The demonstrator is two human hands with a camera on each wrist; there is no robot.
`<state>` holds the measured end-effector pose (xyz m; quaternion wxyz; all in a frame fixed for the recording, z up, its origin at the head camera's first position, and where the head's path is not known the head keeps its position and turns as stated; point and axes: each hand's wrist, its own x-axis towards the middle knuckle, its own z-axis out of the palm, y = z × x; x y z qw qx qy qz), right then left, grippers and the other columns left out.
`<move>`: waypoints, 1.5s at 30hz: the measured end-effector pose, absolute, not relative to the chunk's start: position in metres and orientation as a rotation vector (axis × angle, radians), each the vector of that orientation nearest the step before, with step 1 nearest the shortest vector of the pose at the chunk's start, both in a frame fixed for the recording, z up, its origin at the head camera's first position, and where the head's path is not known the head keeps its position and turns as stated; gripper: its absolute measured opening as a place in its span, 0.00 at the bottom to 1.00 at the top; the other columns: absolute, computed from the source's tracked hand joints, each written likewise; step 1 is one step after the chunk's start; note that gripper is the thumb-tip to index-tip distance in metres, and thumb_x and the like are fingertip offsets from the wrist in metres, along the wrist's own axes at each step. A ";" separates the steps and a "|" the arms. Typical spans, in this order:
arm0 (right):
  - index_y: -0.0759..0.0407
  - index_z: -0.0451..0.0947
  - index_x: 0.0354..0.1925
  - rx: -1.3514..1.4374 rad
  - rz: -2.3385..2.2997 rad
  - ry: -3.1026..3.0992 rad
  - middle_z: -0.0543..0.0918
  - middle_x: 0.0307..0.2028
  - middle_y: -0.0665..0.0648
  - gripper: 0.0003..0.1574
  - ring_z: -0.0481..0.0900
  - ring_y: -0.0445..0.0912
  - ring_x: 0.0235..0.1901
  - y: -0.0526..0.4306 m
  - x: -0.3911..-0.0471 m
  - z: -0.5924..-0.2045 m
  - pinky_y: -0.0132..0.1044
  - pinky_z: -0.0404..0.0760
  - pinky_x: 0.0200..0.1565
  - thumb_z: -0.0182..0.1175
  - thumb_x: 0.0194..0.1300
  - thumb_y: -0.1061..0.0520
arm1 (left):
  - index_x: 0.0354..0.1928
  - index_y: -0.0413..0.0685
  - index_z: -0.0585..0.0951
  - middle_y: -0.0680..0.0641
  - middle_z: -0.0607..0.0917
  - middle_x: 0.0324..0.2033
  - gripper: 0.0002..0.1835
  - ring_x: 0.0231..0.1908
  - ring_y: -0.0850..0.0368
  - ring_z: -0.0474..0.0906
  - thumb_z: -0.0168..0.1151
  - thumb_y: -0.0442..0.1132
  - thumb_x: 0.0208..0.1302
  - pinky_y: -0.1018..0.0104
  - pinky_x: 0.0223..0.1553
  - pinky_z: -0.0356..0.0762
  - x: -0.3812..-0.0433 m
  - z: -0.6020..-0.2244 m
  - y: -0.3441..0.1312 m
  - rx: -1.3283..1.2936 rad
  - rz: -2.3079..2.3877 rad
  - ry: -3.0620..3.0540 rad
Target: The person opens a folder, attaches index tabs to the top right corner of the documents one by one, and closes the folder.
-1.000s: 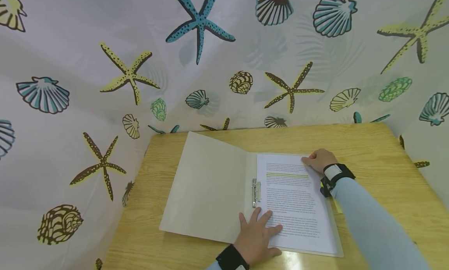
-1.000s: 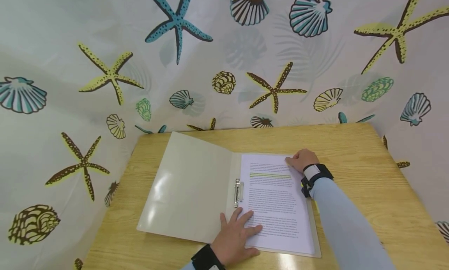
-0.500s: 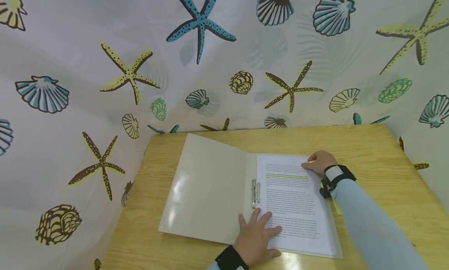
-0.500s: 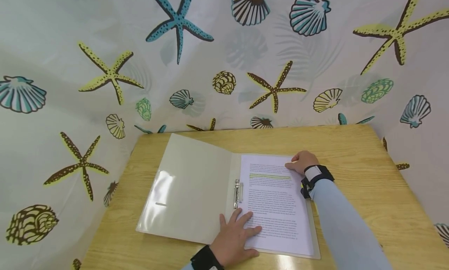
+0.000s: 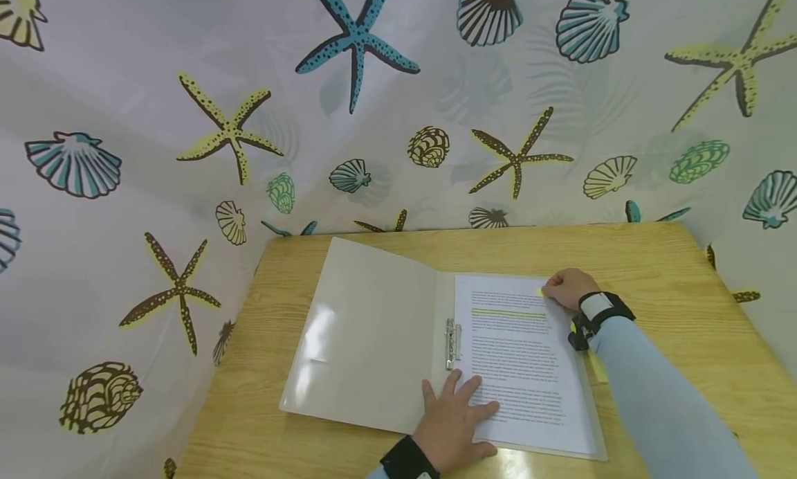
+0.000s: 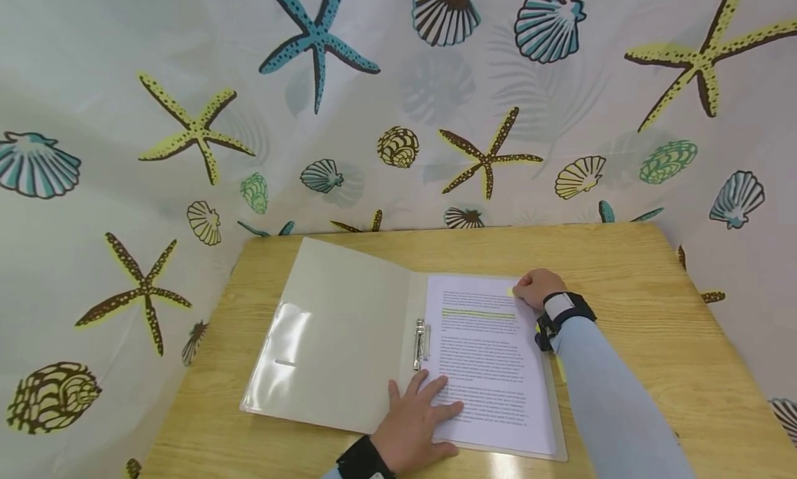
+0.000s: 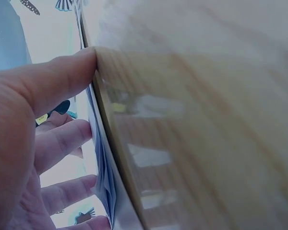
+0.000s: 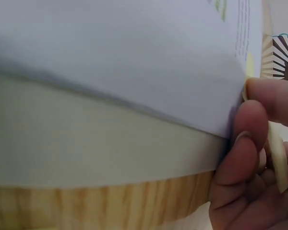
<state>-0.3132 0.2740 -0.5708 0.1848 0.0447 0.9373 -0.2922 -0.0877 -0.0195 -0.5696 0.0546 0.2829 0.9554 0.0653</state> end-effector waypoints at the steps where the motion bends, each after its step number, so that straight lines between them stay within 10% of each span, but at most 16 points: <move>1: 0.64 0.78 0.40 0.136 -0.833 2.637 0.78 0.29 0.57 0.18 0.74 0.50 0.30 0.274 -0.313 -0.571 0.36 0.70 0.26 0.58 0.64 0.50 | 0.60 0.79 0.75 0.52 0.68 0.66 0.34 0.66 0.41 0.58 0.64 0.72 0.47 0.21 0.47 0.60 -0.088 -0.569 -0.019 0.856 0.200 2.899; 45: 0.60 0.84 0.32 0.123 -0.866 2.705 0.80 0.23 0.52 0.18 0.75 0.47 0.24 0.278 -0.315 -0.576 0.35 0.69 0.23 0.68 0.57 0.45 | 0.60 0.77 0.76 0.51 0.68 0.66 0.34 0.66 0.40 0.59 0.64 0.71 0.47 0.21 0.46 0.60 -0.087 -0.572 -0.023 0.887 0.212 2.899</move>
